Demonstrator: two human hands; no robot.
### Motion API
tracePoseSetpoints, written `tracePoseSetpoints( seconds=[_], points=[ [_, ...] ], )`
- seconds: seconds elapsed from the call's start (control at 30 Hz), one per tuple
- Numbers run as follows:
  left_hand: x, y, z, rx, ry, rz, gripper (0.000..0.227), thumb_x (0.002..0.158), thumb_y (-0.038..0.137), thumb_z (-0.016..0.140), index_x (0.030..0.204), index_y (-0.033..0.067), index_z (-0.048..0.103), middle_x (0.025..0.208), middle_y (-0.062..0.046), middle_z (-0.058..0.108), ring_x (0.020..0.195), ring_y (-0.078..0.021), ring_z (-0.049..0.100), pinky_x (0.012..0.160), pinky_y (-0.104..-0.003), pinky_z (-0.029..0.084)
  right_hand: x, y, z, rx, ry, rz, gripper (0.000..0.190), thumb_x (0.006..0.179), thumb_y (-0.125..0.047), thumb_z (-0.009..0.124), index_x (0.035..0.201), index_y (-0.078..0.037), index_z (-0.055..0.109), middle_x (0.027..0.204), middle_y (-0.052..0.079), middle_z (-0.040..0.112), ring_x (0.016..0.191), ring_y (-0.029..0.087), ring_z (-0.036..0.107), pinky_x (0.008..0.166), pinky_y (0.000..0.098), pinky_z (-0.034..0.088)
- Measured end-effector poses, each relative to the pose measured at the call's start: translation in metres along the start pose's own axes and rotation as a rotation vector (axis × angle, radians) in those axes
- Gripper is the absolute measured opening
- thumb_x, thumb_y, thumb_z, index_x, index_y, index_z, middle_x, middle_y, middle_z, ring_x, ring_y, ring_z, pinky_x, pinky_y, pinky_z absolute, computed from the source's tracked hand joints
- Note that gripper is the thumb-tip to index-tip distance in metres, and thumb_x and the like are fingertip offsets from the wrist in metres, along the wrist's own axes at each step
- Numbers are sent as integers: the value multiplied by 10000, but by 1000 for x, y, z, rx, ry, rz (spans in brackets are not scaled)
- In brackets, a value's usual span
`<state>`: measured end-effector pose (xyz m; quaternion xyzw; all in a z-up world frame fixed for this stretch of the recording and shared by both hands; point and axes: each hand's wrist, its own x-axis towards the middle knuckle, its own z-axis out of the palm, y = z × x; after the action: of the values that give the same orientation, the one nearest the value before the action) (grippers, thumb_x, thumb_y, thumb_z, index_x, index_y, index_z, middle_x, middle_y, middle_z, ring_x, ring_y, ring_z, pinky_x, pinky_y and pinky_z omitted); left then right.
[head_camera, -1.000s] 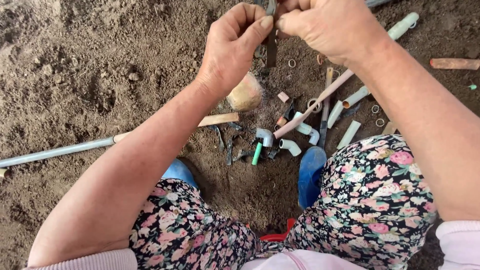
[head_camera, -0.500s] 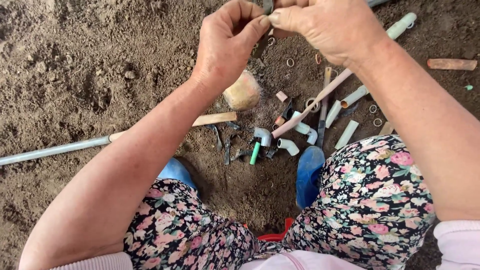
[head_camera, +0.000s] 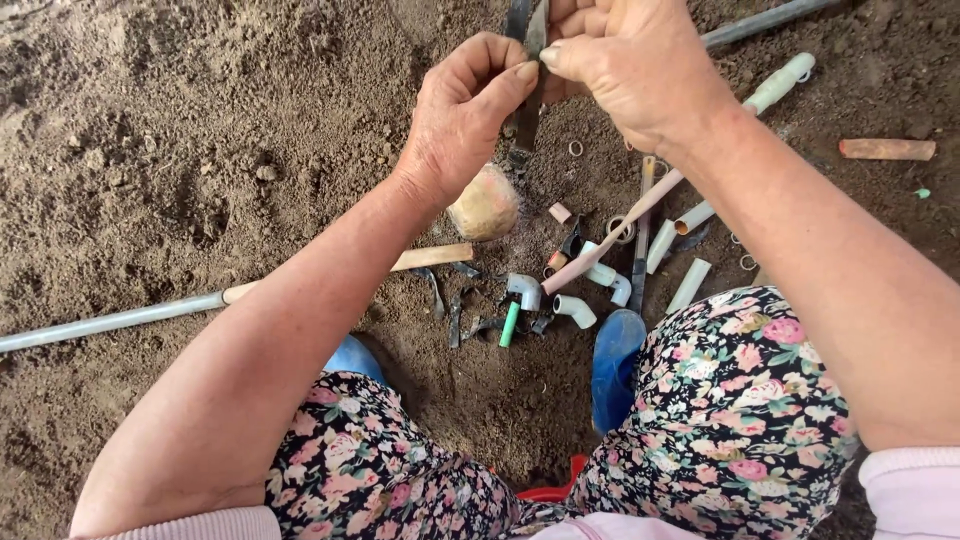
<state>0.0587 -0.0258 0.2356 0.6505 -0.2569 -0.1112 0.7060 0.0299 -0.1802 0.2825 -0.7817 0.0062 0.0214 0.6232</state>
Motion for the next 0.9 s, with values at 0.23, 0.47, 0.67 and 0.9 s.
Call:
tracePoseSetpoints(
  seconds=[0.23, 0.47, 0.67, 0.9],
  points=[
    [-8, -1, 0, -66, 35, -246, 304, 830, 437, 528, 865, 138, 574, 746, 17, 570, 663, -74, 547, 611, -205, 513, -1, -1, -2, 51, 26, 117, 116, 908, 14, 585, 983, -69, 553, 951, 41, 562, 835, 124, 633, 719, 202, 645],
    [0, -2, 2, 70, 111, -220, 52, 862, 150, 593, 828, 121, 620, 759, 28, 619, 679, -59, 568, 660, -212, 580, 1, 1, -4, 38, -8, 32, 131, 896, 35, 547, 871, -93, 546, 899, 4, 566, 851, 130, 648, 759, 233, 649],
    [-2, -14, 0, -12, 127, -175, 77, 880, 149, 567, 855, 80, 588, 791, -47, 639, 667, -115, 647, 565, -242, 643, 7, 33, -2, 43, 2, 40, 138, 870, -34, 649, 991, -63, 588, 894, 11, 609, 807, 103, 663, 740, 218, 646],
    [-4, -10, 1, 64, 70, -166, 102, 891, 194, 557, 822, 120, 569, 743, 7, 600, 635, -85, 590, 521, -216, 568, 4, 30, -2, -100, 0, 36, 43, 914, -37, 612, 922, -72, 590, 836, -1, 598, 747, 103, 653, 742, 205, 620]
  ],
)
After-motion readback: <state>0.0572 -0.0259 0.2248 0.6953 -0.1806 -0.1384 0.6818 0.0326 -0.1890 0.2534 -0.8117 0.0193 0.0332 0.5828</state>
